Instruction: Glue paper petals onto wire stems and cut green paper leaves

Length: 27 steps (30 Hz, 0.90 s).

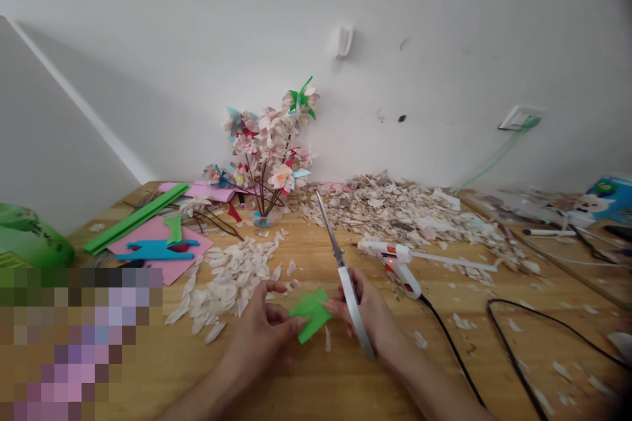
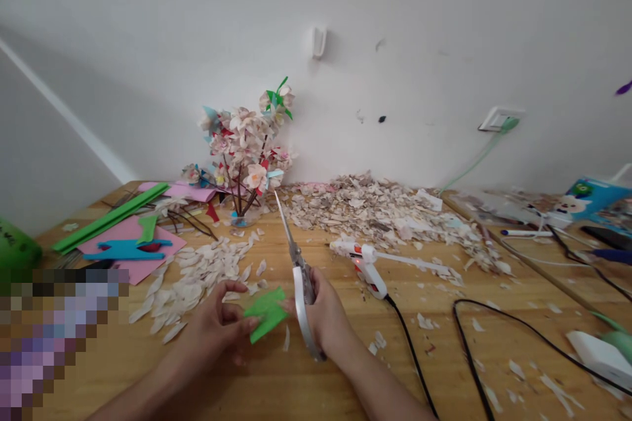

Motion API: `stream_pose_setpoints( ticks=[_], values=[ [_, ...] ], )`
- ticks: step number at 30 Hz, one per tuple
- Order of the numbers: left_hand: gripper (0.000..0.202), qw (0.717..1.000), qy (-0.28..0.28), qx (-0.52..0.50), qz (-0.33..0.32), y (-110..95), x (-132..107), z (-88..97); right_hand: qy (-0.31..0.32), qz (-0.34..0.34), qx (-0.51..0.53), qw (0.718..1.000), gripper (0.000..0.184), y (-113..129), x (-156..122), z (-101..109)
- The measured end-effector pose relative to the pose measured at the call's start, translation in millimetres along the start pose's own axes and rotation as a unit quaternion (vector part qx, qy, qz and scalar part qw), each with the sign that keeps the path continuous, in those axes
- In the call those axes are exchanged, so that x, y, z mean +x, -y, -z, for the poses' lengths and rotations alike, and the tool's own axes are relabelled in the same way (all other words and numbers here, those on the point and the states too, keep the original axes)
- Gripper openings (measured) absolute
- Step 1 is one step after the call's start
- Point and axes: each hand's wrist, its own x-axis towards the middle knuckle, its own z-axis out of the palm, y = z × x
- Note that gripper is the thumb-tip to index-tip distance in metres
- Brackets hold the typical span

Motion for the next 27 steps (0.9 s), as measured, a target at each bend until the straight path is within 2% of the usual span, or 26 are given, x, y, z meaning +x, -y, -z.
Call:
stream_pose_setpoints(
  ticks=[3,6,10,14,17,21,24,27],
  values=[
    [0.05,0.999,-0.016,0.009,-0.029,2.7,1.8,0.7,0.01,-0.001,-0.006,1.0,0.044,1.1,-0.6,0.4],
    [0.049,0.999,-0.02,0.021,-0.027,2.3,2.6,1.8,0.016,-0.005,0.0,1.0,0.044,2.8,-1.0,0.2],
    [0.045,0.999,0.039,-0.003,0.009,-1.8,3.3,5.1,0.003,0.002,0.014,1.0,0.045,2.8,-2.3,-4.5],
    [0.042,0.996,0.088,-0.017,-0.004,1.7,5.8,5.1,0.032,0.027,0.015,0.999,0.04,-1.9,-7.4,-11.0],
    [0.036,0.997,0.08,0.004,-0.015,6.6,7.5,3.3,0.066,0.036,0.018,0.997,0.036,-6.4,-11.4,-11.8],
    [0.031,0.999,0.042,0.0,0.014,7.1,8.4,2.3,0.089,0.015,0.034,0.995,0.037,-7.0,-12.3,-9.5],
    [0.032,0.999,0.032,-0.02,0.023,7.2,8.7,2.2,0.082,0.001,0.05,0.995,0.041,-1.8,-11.6,-10.1],
    [0.035,0.998,0.052,-0.032,0.02,8.1,9.0,3.3,0.069,-0.024,0.054,0.996,0.045,3.4,-10.9,-11.0]
  ],
)
